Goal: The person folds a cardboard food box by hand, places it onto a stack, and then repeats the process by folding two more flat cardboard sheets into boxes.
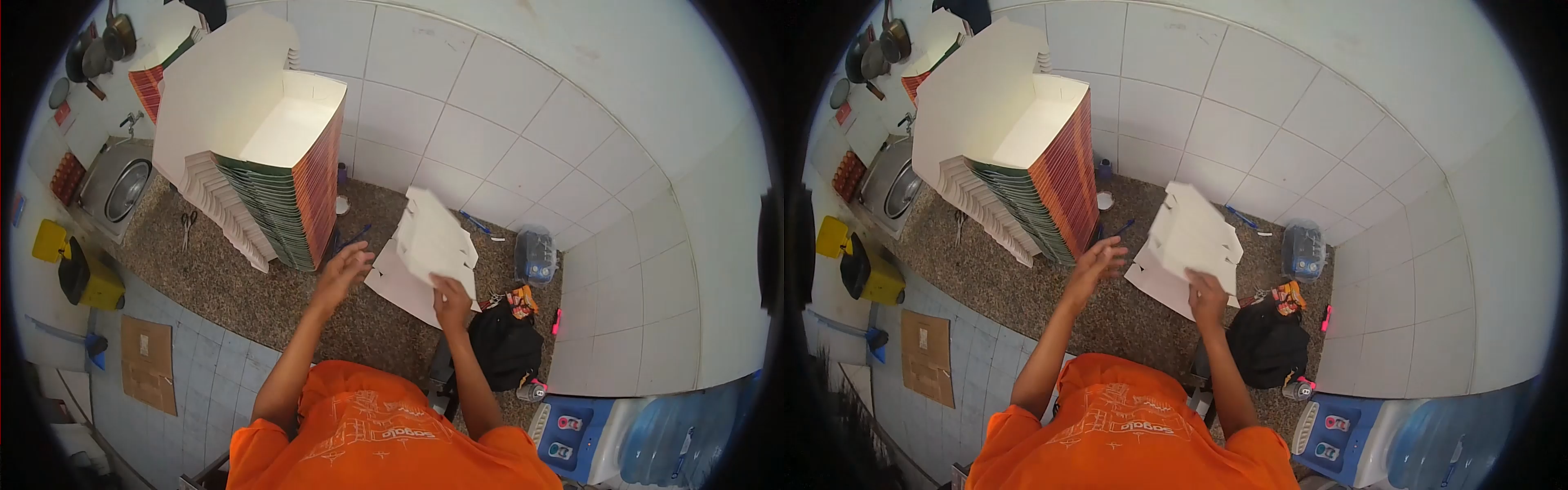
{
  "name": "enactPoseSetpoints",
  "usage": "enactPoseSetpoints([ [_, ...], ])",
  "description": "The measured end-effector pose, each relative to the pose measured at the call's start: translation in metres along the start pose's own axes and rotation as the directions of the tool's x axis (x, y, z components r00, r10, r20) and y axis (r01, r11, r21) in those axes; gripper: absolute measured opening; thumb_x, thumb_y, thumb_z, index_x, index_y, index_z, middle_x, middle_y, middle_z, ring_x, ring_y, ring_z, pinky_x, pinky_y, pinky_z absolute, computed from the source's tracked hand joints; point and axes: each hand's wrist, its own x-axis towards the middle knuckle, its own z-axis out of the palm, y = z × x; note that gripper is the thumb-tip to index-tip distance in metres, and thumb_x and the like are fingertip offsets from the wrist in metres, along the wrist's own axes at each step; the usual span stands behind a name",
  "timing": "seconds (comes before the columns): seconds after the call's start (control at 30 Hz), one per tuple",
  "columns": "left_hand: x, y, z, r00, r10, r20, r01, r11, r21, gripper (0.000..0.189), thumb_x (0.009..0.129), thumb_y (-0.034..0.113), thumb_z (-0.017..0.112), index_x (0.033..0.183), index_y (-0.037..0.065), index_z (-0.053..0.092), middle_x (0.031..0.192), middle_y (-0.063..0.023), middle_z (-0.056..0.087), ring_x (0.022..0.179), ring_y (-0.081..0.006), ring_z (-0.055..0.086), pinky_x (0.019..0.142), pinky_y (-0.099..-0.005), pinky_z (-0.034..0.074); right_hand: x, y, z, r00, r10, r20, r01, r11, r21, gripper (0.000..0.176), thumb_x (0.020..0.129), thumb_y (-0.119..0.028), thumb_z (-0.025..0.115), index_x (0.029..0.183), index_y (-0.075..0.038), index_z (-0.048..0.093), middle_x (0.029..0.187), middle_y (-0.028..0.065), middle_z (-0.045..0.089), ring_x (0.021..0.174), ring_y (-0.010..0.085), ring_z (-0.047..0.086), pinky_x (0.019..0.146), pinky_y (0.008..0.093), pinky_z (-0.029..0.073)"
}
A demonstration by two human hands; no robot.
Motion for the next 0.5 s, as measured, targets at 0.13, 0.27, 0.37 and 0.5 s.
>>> enactPoseSetpoints([
  [0.13, 0.029, -0.054, 0.002, 0.885, -0.427, 0.185, 0.452, 0.883, -0.128, 0.064, 0.102, 0.041, 0.058, 0.15, 0.002, 0.041, 0.145, -0.0183, 0.055, 0.123, -0.0322, 0.062, 0.103, -0.0477, 0.05, -0.042, -0.022, -0.004, 0.959, 0.107, 0.262, -0.13, 0.989, 0.073, 0.024, 0.084, 0.004, 0.072, 0.102, -0.01, 0.077, 0.1, 0.0111, 0.073, 0.089, 0.0286, 0.072, 0.076, 0.036, 0.058],
  [0.27, 0.037, -0.114, 0.015, 0.886, -0.411, 0.215, 0.459, 0.844, -0.278, 0.064, 0.105, 0.042, 0.05, 0.147, -0.006, 0.04, 0.138, -0.0228, 0.057, 0.123, -0.0376, 0.062, 0.097, -0.0528, 0.055, -0.058, -0.023, 0.01, 0.88, 0.155, 0.449, -0.318, 0.895, 0.313, 0.017, 0.091, 0.0, 0.068, 0.107, -0.004, 0.073, 0.1, 0.0125, 0.073, 0.091, 0.0288, 0.072, 0.084, 0.0363, 0.058],
  [0.37, 0.035, -0.12, 0.013, 0.867, -0.428, 0.255, 0.491, 0.821, -0.291, 0.07, 0.105, 0.049, 0.05, 0.147, -0.006, 0.04, 0.138, -0.0246, 0.056, 0.124, -0.0388, 0.061, 0.095, -0.0527, 0.057, -0.064, -0.016, 0.01, 0.874, 0.074, 0.48, -0.259, 0.907, 0.332, 0.015, 0.094, -0.004, 0.068, 0.108, 0.0, 0.071, 0.098, 0.0127, 0.072, 0.087, 0.0295, 0.071, 0.083, 0.036, 0.058],
  [0.5, 0.031, -0.105, 0.019, 0.853, -0.425, 0.303, 0.511, 0.801, -0.313, 0.078, 0.102, 0.059, 0.048, 0.148, -0.004, 0.039, 0.143, -0.0272, 0.051, 0.125, -0.0399, 0.059, 0.094, -0.0529, 0.058, -0.063, 0.0, 0.009, 0.827, 0.155, 0.54, -0.323, 0.917, 0.232, 0.019, 0.094, -0.013, 0.072, 0.108, -0.001, 0.071, 0.089, 0.0115, 0.073, 0.076, 0.0206, 0.068, 0.07, 0.0328, 0.053],
])
